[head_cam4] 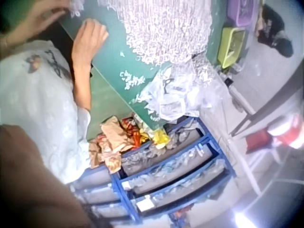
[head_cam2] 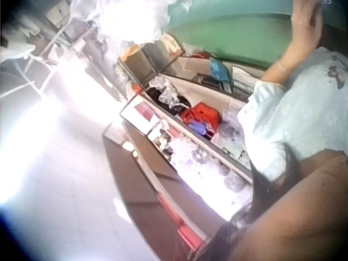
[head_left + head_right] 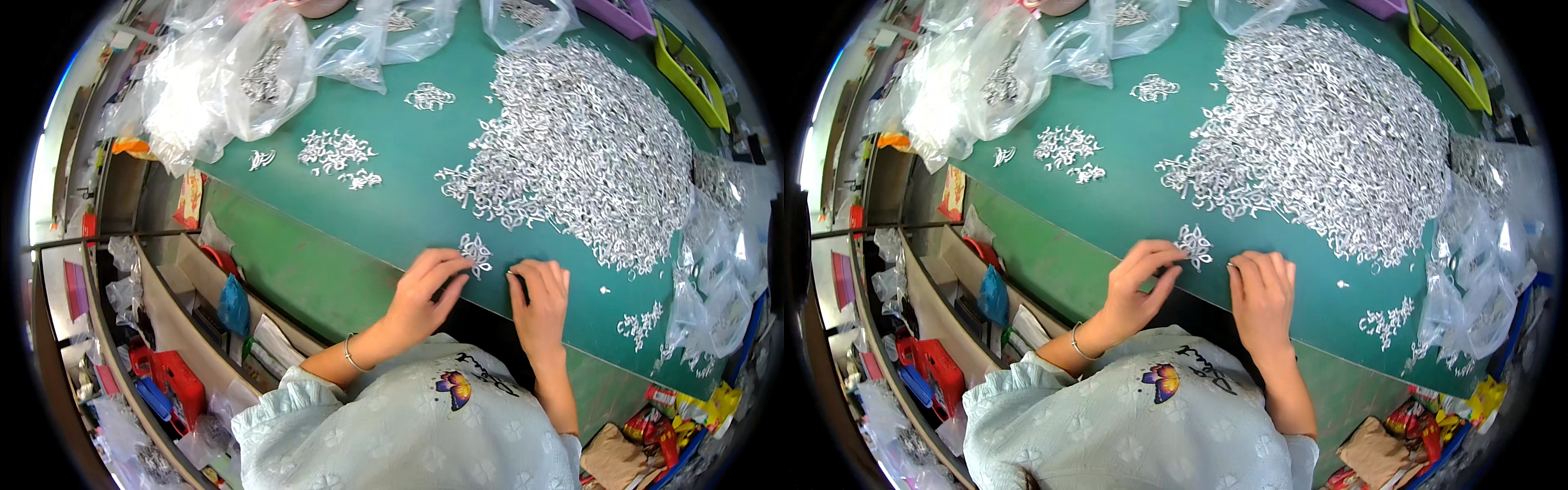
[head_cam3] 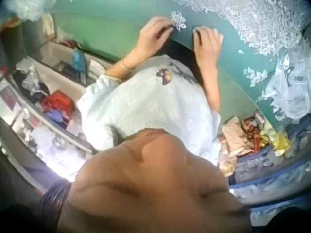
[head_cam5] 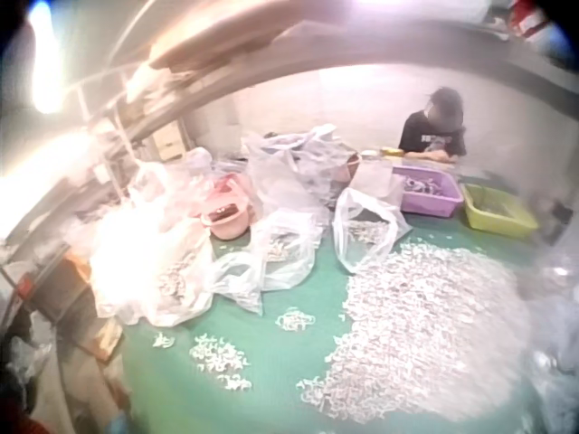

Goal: The person sorts and arranges small silver metal leaf-shaped components on a green work surface by hand, picking them from a central pile and placing them into smaller organized groups.

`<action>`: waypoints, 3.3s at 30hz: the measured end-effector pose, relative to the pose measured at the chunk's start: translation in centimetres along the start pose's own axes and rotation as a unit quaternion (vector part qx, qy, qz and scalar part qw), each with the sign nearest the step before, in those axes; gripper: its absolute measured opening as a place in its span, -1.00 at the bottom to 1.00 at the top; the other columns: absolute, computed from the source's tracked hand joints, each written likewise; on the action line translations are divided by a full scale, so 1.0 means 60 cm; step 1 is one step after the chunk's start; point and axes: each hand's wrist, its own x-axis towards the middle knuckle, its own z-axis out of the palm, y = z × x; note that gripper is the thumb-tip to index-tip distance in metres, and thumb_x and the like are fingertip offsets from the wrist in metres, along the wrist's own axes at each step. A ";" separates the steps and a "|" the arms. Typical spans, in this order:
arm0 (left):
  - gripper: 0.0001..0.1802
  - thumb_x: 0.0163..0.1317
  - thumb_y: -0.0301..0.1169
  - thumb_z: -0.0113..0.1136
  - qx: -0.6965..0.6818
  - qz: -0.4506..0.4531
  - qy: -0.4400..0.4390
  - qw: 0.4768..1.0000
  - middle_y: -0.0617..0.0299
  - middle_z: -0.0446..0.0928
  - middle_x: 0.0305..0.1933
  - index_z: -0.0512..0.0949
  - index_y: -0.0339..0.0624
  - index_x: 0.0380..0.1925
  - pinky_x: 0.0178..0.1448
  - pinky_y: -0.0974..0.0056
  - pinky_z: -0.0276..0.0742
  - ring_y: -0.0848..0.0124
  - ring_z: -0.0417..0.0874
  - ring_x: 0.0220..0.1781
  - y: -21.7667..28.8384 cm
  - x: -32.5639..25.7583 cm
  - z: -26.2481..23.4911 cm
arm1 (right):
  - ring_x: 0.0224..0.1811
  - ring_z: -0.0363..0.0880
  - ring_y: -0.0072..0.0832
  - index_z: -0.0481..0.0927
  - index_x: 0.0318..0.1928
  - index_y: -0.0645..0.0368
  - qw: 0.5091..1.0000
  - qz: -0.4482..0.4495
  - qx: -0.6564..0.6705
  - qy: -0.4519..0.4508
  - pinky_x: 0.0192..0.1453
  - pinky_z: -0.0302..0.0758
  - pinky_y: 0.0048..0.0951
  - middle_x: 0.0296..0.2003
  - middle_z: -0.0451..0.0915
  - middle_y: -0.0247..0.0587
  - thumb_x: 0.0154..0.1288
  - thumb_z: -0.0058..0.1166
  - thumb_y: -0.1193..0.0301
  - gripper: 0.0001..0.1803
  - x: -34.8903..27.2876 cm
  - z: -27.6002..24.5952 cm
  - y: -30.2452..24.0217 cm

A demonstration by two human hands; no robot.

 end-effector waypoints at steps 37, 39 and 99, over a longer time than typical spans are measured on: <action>-0.55 0.06 -0.59 0.36 0.166 0.075 -0.085 0.980 0.07 0.48 0.27 0.60 -0.20 0.02 0.47 -0.12 0.18 0.04 0.43 0.37 -0.020 0.030 0.010 | -0.19 0.47 -0.22 0.63 -0.21 0.24 0.989 0.100 -0.070 0.088 -0.12 0.36 -0.24 -0.21 0.54 -0.19 0.10 0.27 0.61 -0.80 -0.052 -0.060 0.034; -0.51 0.05 -0.56 0.38 0.164 0.067 -0.101 0.979 0.08 0.44 0.31 0.58 -0.18 0.05 0.50 -0.20 0.06 0.03 0.37 0.42 -0.027 0.023 0.016 | -0.18 0.47 -0.22 0.63 -0.17 0.23 0.977 0.121 -0.126 0.125 -0.08 0.36 -0.23 -0.20 0.55 -0.18 0.11 0.26 0.61 -0.77 -0.063 -0.084 0.056; -0.51 0.16 -0.60 0.15 0.123 0.274 -0.314 0.901 0.00 0.40 0.32 0.46 -0.32 0.15 0.46 -0.12 0.16 0.03 0.33 0.41 0.065 0.065 0.179 | 0.21 0.43 -0.09 0.61 0.01 0.22 0.955 0.173 -0.191 0.145 0.23 0.30 -0.15 0.06 0.56 -0.11 0.21 0.22 0.50 -0.67 -0.107 -0.154 0.123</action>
